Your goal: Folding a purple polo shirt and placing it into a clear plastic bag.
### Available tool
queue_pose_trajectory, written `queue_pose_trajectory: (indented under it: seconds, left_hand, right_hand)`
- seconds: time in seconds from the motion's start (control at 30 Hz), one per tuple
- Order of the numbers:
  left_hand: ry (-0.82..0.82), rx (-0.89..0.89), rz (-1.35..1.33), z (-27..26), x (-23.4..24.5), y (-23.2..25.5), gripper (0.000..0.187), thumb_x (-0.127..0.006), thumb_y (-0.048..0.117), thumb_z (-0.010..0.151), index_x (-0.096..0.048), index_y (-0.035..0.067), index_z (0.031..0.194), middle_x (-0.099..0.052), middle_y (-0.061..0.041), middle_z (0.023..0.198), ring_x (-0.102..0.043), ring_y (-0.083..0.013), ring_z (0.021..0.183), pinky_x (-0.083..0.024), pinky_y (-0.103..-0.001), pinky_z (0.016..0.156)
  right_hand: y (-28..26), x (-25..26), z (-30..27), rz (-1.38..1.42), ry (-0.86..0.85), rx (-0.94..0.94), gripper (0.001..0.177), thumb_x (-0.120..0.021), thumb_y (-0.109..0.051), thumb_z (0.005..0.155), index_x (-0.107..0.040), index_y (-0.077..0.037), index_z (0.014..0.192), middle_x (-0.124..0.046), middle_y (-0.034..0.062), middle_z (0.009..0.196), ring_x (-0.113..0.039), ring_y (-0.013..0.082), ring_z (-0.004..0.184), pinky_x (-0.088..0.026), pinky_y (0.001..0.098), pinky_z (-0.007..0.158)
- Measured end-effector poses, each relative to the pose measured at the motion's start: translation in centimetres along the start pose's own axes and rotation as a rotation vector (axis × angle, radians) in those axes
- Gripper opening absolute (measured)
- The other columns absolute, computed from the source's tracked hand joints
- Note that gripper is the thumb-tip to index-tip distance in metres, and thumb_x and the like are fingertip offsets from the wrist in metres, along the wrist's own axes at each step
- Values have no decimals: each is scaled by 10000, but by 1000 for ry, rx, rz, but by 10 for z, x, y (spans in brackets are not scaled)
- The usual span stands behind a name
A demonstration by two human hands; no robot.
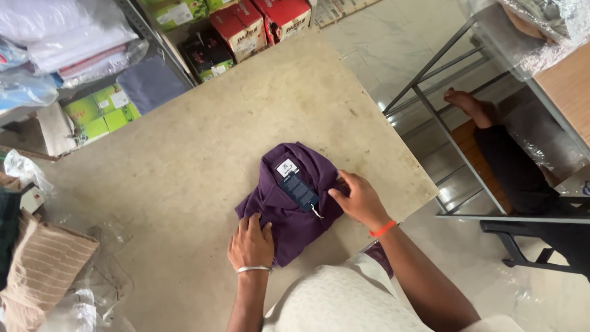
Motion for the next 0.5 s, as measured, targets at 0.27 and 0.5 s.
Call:
queue_pose_trajectory:
  seconds: [0.27,0.5]
  left_hand:
    - [53,38,-94,-16,31,5,194,-689,261,908,-752,155,1058,-745,-24,1050,-728,-278,895,-577,-411,749]
    - [65,126,-90,-45,39,-7,159,-687,234,905,-763,146,1016,-754,-24,1052,-741,-278,837,-581,-395,688]
  right_hand:
    - [-12,-2,4,-48,-59,96,324,-756,-176,874,-712,-27,1157,-711,116,1017,-668,320,972,-545,405,834]
    - [-24,2,-3,-94,-8,277,301,-723,-109,874,-732,-48,1169,-687,86,1012,-635,294,952,-533,402,820]
Point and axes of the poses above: each hand's wrist, its own z-axis towards the middle knuckle, its own x-axis out of the back of the hand, y = z × x, the point moved 7 cm from there along z, towards the middle knuckle
